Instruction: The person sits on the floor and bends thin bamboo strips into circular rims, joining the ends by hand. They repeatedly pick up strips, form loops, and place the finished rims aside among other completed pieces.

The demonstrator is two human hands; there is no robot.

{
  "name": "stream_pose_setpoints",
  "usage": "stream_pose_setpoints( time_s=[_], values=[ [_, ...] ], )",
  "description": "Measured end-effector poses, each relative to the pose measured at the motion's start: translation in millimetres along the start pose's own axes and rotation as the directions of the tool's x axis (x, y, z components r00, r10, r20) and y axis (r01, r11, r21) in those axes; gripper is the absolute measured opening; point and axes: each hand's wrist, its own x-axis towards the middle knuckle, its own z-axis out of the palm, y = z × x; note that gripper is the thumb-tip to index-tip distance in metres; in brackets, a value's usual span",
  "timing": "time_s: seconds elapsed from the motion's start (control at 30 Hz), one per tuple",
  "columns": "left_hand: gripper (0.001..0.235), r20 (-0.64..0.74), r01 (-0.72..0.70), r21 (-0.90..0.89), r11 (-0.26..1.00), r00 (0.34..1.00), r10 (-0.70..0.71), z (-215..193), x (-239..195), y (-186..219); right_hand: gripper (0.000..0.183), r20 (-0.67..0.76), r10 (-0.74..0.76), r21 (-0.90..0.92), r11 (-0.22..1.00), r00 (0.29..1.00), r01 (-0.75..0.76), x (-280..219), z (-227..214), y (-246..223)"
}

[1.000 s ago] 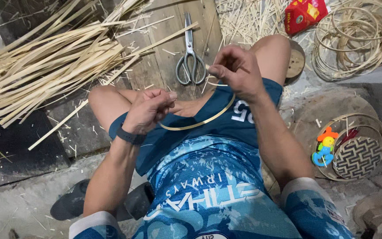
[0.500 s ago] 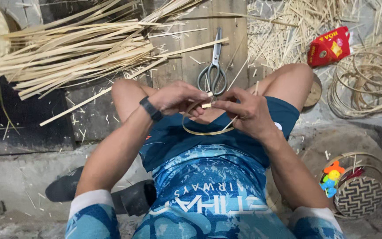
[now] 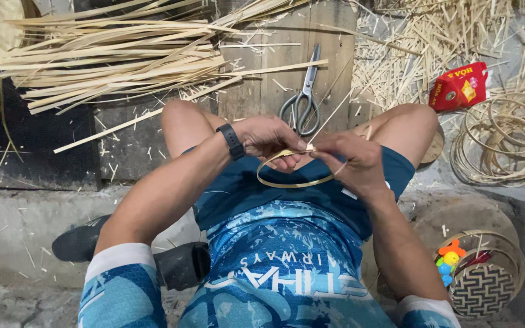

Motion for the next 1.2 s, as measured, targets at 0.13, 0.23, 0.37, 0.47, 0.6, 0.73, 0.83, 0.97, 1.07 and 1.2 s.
stream_pose_setpoints(
  time_s=[0.13,0.23,0.37,0.47,0.6,0.73,0.83,0.97,1.07,1.2],
  values=[
    [0.016,-0.01,-0.019,0.053,0.998,1.0,0.02,5.7,2.2,-7.6,0.019,0.114,0.202,0.034,0.978,0.973,-0.208,-3.2,-1.2,5.3],
    [0.016,-0.037,-0.029,0.093,0.995,0.999,0.032,12.6,2.4,-10.0,0.015,0.151,0.206,0.052,0.975,0.967,-0.216,-7.1,-2.7,6.8],
    [0.018,-0.03,-0.005,0.161,0.987,0.999,0.01,18.0,-1.1,-10.6,0.017,0.195,0.217,0.115,0.963,0.957,-0.242,-7.6,-3.5,5.1],
    [0.02,-0.018,-0.001,0.165,0.986,1.0,0.004,19.6,-2.5,-11.2,0.02,0.202,0.224,0.102,0.963,0.953,-0.248,-3.8,-5.4,0.8],
    [0.022,0.06,-0.156,0.046,0.987,0.986,0.154,18.4,-7.9,-12.4,0.018,0.13,0.257,0.041,0.964,0.958,-0.264,3.8,-8.8,-10.9],
    [0.024,0.0,-0.351,-0.202,0.914,0.934,0.358,14.5,-21.6,-8.8,0.042,-0.224,0.117,-0.155,0.976,0.968,-0.154,9.7,-18.1,-28.6],
    [0.024,-0.023,-0.405,-0.394,0.825,0.902,0.432,11.2,-28.5,-9.6,0.036,-0.245,0.261,0.089,0.965,0.934,-0.246,7.8,-19.1,-38.6],
    [0.025,0.045,-0.43,-0.514,0.742,0.85,0.524,7.9,-25.9,-12.3,0.015,-0.207,0.3,0.055,0.954,0.931,-0.295,7.7,-9.7,-38.7],
    [0.026,0.027,-0.452,-0.522,0.723,0.839,0.543,7.3,-21.7,-17.9,0.008,-0.216,0.325,0.105,0.945,0.921,-0.309,7.9,-0.7,-35.1],
    [0.027,-0.083,-0.648,-0.28,0.708,0.751,0.655,19.7,-21.6,-23.8,0.008,-0.259,0.365,0.214,0.924,0.894,-0.316,9.4,5.2,-34.1]
  ],
)
